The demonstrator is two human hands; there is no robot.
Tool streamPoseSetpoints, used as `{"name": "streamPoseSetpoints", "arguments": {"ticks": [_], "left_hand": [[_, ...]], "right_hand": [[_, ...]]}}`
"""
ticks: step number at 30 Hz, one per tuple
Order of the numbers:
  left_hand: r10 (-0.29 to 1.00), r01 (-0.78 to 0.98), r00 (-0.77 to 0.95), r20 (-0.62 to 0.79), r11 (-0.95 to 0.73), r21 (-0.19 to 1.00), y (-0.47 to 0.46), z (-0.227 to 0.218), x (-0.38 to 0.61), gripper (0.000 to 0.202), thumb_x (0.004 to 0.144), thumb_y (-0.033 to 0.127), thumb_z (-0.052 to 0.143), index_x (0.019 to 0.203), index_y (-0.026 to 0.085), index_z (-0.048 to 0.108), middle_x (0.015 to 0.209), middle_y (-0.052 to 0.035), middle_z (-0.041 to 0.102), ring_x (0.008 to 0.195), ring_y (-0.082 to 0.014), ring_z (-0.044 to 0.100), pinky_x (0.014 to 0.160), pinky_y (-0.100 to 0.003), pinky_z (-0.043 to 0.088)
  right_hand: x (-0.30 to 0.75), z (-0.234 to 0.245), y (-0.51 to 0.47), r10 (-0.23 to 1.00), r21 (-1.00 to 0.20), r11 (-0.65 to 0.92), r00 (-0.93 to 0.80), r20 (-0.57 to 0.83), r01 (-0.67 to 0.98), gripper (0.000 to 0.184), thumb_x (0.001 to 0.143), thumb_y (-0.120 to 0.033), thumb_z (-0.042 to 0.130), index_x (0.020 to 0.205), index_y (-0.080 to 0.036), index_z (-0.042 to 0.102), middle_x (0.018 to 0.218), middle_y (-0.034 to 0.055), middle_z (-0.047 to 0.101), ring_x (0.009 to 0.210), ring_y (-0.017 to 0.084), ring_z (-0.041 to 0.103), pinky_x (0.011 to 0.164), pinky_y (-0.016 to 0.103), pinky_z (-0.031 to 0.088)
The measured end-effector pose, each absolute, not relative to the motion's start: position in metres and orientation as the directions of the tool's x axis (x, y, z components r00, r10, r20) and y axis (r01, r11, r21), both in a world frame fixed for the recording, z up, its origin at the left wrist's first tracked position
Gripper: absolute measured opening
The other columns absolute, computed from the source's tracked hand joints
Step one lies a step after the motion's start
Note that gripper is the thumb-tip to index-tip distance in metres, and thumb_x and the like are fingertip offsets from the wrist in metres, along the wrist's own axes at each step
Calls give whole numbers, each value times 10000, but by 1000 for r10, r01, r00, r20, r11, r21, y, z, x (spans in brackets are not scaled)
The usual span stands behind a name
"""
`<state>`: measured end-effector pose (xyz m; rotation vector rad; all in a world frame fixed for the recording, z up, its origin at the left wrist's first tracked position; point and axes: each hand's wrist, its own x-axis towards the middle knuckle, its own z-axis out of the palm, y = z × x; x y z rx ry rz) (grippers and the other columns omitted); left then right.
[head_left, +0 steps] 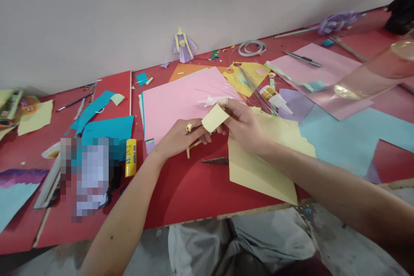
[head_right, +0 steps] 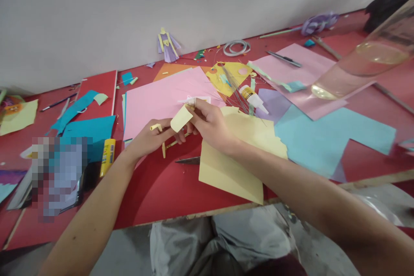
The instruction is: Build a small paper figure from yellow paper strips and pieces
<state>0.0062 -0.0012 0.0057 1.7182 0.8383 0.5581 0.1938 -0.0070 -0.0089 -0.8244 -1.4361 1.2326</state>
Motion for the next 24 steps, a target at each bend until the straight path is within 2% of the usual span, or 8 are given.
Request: {"name": "streamPoseSetpoints", "arguments": {"ticks": [13,21,24], "left_hand": [[799,256,600,-53,-129,958,-3,9,8,270,941,359,518,857,134,642,790,-40,683,732,-128,656,729,-245,535],[796,270,602,-60,-133,954,-3,7,8,253,933,346,518,929,128,646,802,-51,689,721,-132,654,722,-254,538],[790,301,611,-53,-169,939,-2,7,9,214,922,275,502,940,130,658,802,-44,697,713,-129,654,710,-243,533]], "right_hand": [[195,-1,-4,963,-967,234,-115,245,-101,307,879,-426,605,709,-183,529,500,-69,497,431,48,467,430,194,384],[195,-4,-4,952,-962,255,-147,267,-97,327,863,-472,618,727,-189,526,532,-58,511,445,59,472,438,208,394],[194,-7,-6,936,-957,271,-203,286,-99,291,880,-448,604,772,-186,541,559,-49,524,472,69,498,447,207,410]]}}
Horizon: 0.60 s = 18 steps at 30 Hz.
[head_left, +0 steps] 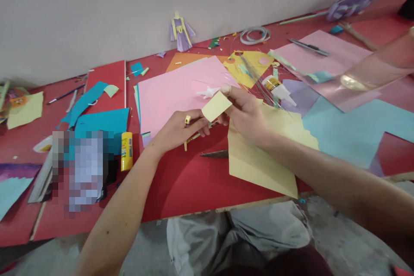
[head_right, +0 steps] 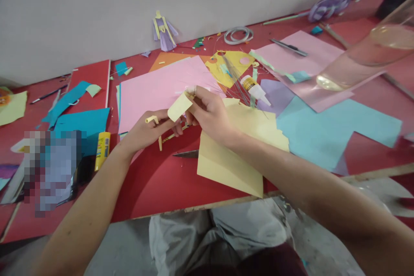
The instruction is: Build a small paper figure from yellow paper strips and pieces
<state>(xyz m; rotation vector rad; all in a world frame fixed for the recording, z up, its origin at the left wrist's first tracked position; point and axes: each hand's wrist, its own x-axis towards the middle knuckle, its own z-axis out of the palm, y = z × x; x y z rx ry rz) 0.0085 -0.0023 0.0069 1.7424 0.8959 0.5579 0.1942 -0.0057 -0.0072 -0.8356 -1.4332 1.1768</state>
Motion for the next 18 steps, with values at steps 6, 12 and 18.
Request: {"name": "streamPoseSetpoints", "arguments": {"ticks": [6,12,18], "left_hand": [[776,490,630,-30,-367,790,-3,10,9,219,830,111,491,911,154,690,771,11,695,695,-103,638,656,-184,470],[774,519,630,-54,-368,772,-4,10,9,163,804,141,500,828,140,661,799,-22,697,731,-136,637,665,-206,477],[782,544,621,-57,-377,750,-3,9,8,147,773,138,508,815,134,649,781,-35,681,710,-141,621,652,-216,478]], "right_hand": [[191,-7,-10,893,-940,339,-322,313,26,233,934,-341,543,759,-191,508,571,-41,551,493,72,537,468,202,428],[192,-1,-14,889,-908,392,-316,333,145,208,937,-292,528,749,-206,506,548,-54,540,434,67,504,432,213,388],[191,-1,-15,875,-893,425,-318,365,145,207,932,-332,536,766,-208,522,528,-63,505,434,70,493,444,218,377]]}}
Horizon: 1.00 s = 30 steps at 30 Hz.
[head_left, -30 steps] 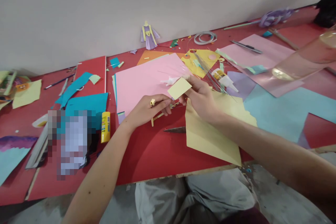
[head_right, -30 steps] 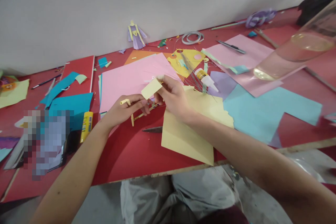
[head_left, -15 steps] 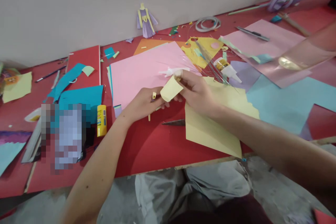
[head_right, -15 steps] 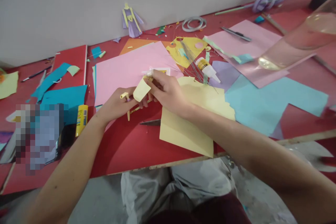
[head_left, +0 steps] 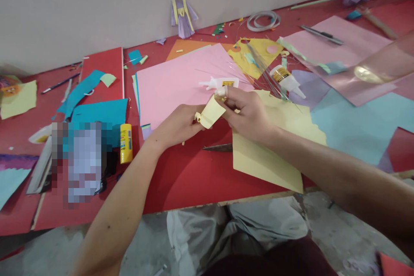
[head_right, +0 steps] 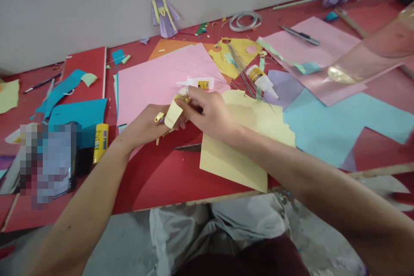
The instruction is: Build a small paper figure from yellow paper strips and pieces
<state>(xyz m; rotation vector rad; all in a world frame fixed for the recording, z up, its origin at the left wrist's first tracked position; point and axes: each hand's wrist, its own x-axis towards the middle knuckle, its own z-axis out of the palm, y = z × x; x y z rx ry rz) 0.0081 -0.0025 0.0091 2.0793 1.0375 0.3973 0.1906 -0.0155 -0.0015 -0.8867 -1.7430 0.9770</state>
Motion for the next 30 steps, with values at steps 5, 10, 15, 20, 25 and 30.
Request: {"name": "streamPoseSetpoints", "arguments": {"ticks": [5,10,15,20,25,30], "left_hand": [[775,515,630,-52,-367,775,-2,9,8,162,790,119,487,803,138,647,790,-25,691,710,-129,634,657,-205,481],[780,475,624,-50,-328,817,-3,8,8,170,821,121,474,793,146,640,760,-2,702,699,-117,657,674,-198,489],[815,476,577,-54,-281,833,-4,8,9,122,822,156,505,827,156,627,716,7,690,686,-125,650,630,-199,483],[836,449,544,-71,-219,866,-5,11,8,131,807,140,508,779,152,635,666,5,668,646,-117,630,569,-184,462],[841,412,536,-71,-187,892,-6,13,9,148,835,165,517,759,155,644,644,10,664,645,-112,634,578,-183,464],[837,406,541,-84,-172,898,-6,15,9,144,842,170,524,759,154,642,636,11,668,629,-108,631,582,-187,468]], "right_hand": [[191,-2,-15,879,-903,414,-308,364,116,225,932,-330,534,742,-209,525,554,-51,526,436,68,470,443,219,360],[193,-3,-14,898,-933,356,-297,326,53,222,940,-336,521,754,-215,536,535,-58,487,403,66,412,414,215,326],[193,-4,-12,916,-935,339,-265,302,105,251,941,-363,517,745,-206,528,510,-68,445,397,58,394,412,206,319],[192,-3,-13,899,-914,382,-284,333,137,299,918,-422,547,723,-200,508,513,-67,428,421,60,377,416,216,284],[192,-1,-13,898,-908,387,-290,331,159,244,944,-297,507,722,-197,488,523,-68,449,440,62,401,463,220,310],[193,-5,-11,903,-891,398,-265,339,218,154,892,-183,508,739,-186,520,575,-54,487,478,65,411,483,217,302]]}}
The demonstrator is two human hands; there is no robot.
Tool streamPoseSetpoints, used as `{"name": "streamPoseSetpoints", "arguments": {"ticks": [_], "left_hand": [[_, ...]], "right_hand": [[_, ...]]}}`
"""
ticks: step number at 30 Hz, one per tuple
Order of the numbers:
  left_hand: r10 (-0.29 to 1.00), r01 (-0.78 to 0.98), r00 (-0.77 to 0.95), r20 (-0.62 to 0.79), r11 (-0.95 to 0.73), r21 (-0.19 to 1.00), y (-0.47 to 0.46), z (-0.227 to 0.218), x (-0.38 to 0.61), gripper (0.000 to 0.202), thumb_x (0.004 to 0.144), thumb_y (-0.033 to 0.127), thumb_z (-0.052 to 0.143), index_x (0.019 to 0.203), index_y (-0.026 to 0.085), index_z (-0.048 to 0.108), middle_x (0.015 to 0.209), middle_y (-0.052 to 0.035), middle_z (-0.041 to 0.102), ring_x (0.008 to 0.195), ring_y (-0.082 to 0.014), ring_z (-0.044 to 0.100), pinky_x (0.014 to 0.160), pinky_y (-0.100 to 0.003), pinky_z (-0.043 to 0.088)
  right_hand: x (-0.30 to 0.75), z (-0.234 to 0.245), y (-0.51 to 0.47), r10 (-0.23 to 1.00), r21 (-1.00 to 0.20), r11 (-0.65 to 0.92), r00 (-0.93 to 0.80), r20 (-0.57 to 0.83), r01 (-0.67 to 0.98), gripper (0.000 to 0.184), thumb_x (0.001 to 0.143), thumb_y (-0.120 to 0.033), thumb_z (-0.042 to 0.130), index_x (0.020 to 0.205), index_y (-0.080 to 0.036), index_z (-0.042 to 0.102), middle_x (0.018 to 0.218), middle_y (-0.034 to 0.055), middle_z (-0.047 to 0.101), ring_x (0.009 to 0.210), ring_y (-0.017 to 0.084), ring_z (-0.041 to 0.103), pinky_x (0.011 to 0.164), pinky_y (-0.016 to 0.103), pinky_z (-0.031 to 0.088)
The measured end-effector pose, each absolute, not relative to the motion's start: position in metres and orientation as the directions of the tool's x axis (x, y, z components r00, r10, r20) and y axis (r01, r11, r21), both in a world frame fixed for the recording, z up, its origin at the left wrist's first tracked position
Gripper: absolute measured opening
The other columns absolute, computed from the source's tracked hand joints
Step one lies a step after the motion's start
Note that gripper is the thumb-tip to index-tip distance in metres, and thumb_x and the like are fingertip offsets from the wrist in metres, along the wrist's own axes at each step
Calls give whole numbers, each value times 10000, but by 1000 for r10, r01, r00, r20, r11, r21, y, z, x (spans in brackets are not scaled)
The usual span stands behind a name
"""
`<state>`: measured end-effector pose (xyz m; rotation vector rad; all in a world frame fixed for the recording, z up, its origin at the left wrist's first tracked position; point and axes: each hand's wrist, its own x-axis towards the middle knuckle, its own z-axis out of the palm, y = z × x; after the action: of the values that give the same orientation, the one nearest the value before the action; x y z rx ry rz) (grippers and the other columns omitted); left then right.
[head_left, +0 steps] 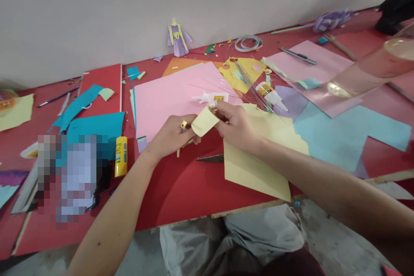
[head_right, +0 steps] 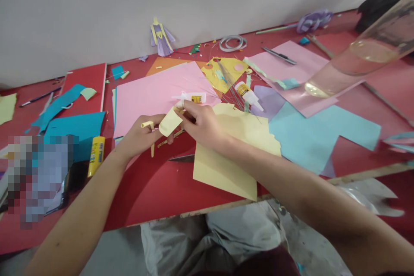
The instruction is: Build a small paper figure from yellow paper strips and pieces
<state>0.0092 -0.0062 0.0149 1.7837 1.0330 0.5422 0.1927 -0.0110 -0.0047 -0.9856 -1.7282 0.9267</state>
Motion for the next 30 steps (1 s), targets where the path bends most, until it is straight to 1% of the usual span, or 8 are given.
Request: {"name": "streamPoseSetpoints", "arguments": {"ticks": [3,8,14,18,21,24,28,30], "left_hand": [[836,391,545,-61,-189,901,-6,15,9,142,839,163,531,770,155,655,631,15,668,628,-107,631,601,-190,476],[834,401,546,-77,-179,898,-6,14,9,171,868,188,512,768,150,645,630,6,668,624,-110,633,599,-193,476],[852,391,520,-60,-175,904,-7,14,10,187,864,185,509,723,141,624,603,0,651,586,-103,615,555,-177,468],[864,386,491,-112,-100,917,-8,12,10,153,847,159,484,754,150,605,619,16,635,489,-86,582,468,-170,460],[878,399,457,-143,-58,915,-8,11,9,159,826,121,449,772,162,593,597,34,599,413,-70,528,371,-153,411],[884,375,454,-111,-76,924,-7,11,9,169,809,92,428,754,165,571,575,40,568,403,-69,521,333,-140,383],[885,331,462,-55,-115,936,-7,12,9,193,803,62,395,801,170,554,577,43,556,401,-67,518,331,-136,373],[888,316,460,-24,-138,939,-7,12,10,224,790,33,382,845,172,548,575,49,546,402,-58,505,344,-128,364]], "right_hand": [[193,-8,-9,919,-886,371,-247,307,277,128,855,-163,518,729,-180,532,560,-53,480,492,73,395,488,219,284],[194,-10,-8,916,-883,375,-258,307,280,133,811,-113,497,702,-173,543,607,-36,515,539,80,418,523,222,303],[195,-6,-8,917,-886,363,-277,286,288,148,760,-57,463,686,-174,517,561,-56,484,537,82,435,537,221,307],[194,-6,-8,917,-876,370,-276,289,311,178,802,-89,466,650,-180,487,530,-56,470,517,85,428,529,222,303],[193,-5,-9,916,-866,375,-276,291,331,271,898,-201,463,627,-186,460,491,-54,461,477,82,415,514,225,305],[193,-5,-9,909,-859,386,-299,291,336,348,949,-277,431,612,-189,443,482,-48,476,464,78,430,512,222,323],[194,-5,-9,899,-857,397,-327,292,327,317,950,-236,420,639,-185,458,500,-49,493,477,72,453,520,213,337],[194,-6,-8,896,-857,400,-334,292,324,307,952,-248,417,654,-185,458,507,-50,493,474,70,448,512,213,330]]}}
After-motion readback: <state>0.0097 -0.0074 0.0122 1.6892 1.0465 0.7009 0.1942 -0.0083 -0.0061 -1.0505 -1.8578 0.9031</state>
